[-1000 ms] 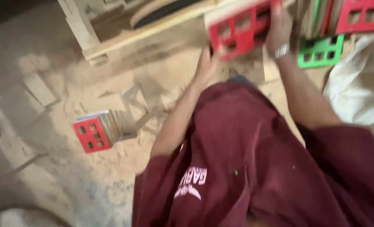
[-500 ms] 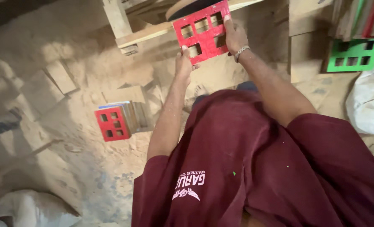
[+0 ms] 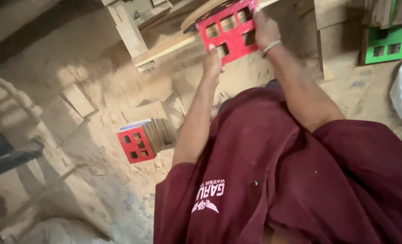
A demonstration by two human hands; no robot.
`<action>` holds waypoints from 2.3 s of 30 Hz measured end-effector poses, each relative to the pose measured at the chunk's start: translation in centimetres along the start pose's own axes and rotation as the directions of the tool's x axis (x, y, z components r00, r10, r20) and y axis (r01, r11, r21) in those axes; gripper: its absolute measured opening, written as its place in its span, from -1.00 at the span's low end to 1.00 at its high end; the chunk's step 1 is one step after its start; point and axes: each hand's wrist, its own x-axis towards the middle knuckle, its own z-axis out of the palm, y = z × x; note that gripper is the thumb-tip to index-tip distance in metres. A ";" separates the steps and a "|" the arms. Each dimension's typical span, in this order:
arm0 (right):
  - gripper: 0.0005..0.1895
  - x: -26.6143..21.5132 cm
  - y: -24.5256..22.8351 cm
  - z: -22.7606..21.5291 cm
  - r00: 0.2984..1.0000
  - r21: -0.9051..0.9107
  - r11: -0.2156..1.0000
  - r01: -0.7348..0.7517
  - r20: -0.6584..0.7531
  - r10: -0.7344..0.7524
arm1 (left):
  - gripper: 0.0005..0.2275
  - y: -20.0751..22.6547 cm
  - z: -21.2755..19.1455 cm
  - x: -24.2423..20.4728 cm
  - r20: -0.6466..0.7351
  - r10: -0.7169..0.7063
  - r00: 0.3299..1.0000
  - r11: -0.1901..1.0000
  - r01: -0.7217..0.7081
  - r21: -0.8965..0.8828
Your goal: The person repeatedly presses small rectangular wooden blocks against a rotating grinding wheel to smooth their edges. They handle the blocks one at a time, flipping them to work different sides, and place finished pieces aside.
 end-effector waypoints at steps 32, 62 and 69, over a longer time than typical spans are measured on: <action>-0.36 -5.6 0.0 -3.2 0.935 0.520 0.853 -0.037 0.319 -0.154 | -0.61 -3.1 1.0 -6.6 0.208 0.198 0.958 0.886 -0.084 -0.456; -0.20 -0.4 -1.9 -0.2 0.997 0.162 0.986 -0.030 0.072 0.019 | -0.59 2.7 2.2 -2.7 -0.096 0.103 0.990 0.990 -0.112 -0.091; -0.32 1.9 -0.3 -3.7 0.994 0.225 0.971 -0.075 0.097 0.055 | -0.58 2.8 7.4 -2.3 -0.129 0.102 0.986 0.992 -0.110 -0.056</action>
